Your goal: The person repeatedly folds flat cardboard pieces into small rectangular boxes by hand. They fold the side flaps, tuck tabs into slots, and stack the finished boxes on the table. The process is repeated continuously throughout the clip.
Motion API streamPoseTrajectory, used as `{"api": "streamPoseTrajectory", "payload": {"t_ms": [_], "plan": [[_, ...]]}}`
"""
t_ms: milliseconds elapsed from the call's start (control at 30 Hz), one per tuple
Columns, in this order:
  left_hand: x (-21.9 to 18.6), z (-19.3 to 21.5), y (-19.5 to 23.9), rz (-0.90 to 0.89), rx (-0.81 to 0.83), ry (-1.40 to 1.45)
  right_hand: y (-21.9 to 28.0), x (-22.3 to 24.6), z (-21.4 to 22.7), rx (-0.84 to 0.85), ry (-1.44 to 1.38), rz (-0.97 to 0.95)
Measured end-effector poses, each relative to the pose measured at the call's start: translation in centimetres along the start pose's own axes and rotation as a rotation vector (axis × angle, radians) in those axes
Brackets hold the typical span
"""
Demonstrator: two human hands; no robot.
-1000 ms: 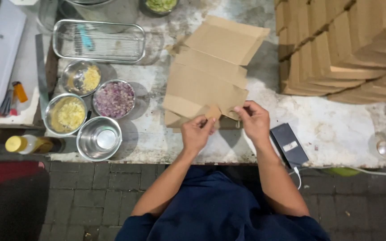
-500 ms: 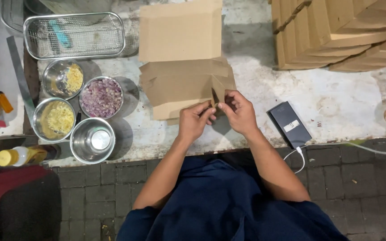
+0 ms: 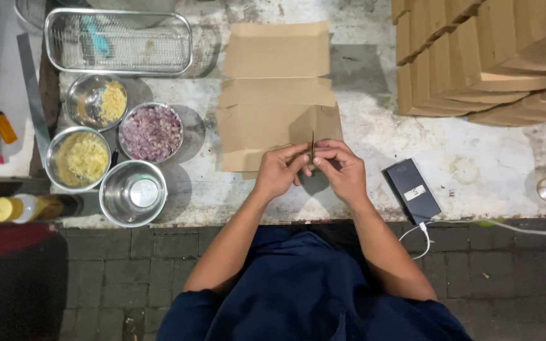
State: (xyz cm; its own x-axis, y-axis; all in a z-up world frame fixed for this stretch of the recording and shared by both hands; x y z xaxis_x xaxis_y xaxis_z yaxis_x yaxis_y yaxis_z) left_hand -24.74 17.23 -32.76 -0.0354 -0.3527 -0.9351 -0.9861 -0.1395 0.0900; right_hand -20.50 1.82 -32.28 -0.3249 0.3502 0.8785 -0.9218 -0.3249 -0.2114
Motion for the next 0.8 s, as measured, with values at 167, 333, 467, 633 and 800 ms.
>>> {"api": "streamPoseTrajectory", "payload": {"t_ms": [167,333,467,633,800], "plan": [[2.0,0.1,-0.8,0.05,-0.003,0.008,0.7,-0.8,-0.9,0.043,-0.159,-0.1],[2.9,-1.3,-1.7,0.165,0.031,0.167,0.7,-2.9,0.0,0.033,-0.225,-0.211],[1.4,-2.5,-1.9,0.079,-0.015,-0.231,1.1,-5.4,0.6,0.023,-0.212,-0.237],[-1.9,-0.2,0.4,-0.625,-0.217,-0.681,0.2,-6.8,3.4,-0.086,-0.154,-0.222],[-7.8,3.3,2.4,-0.17,-0.393,-0.546,-1.1,-7.9,5.9,-0.117,-0.083,-0.198]]}}
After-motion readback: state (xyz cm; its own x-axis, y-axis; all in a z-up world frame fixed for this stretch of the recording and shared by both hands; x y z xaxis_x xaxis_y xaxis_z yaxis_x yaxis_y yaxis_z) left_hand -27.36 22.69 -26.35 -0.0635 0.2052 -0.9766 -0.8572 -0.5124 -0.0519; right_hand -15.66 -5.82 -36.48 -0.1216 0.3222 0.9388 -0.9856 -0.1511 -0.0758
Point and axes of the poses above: each hand's wrist, its own y-axis away from the middle knuckle, its own z-axis out of the back of the hand, x = y × z, the point moved 6 cm from there along -y, towards the middle knuckle, and after that the axes turned 14 degrees about y, right-handed, at the moved point
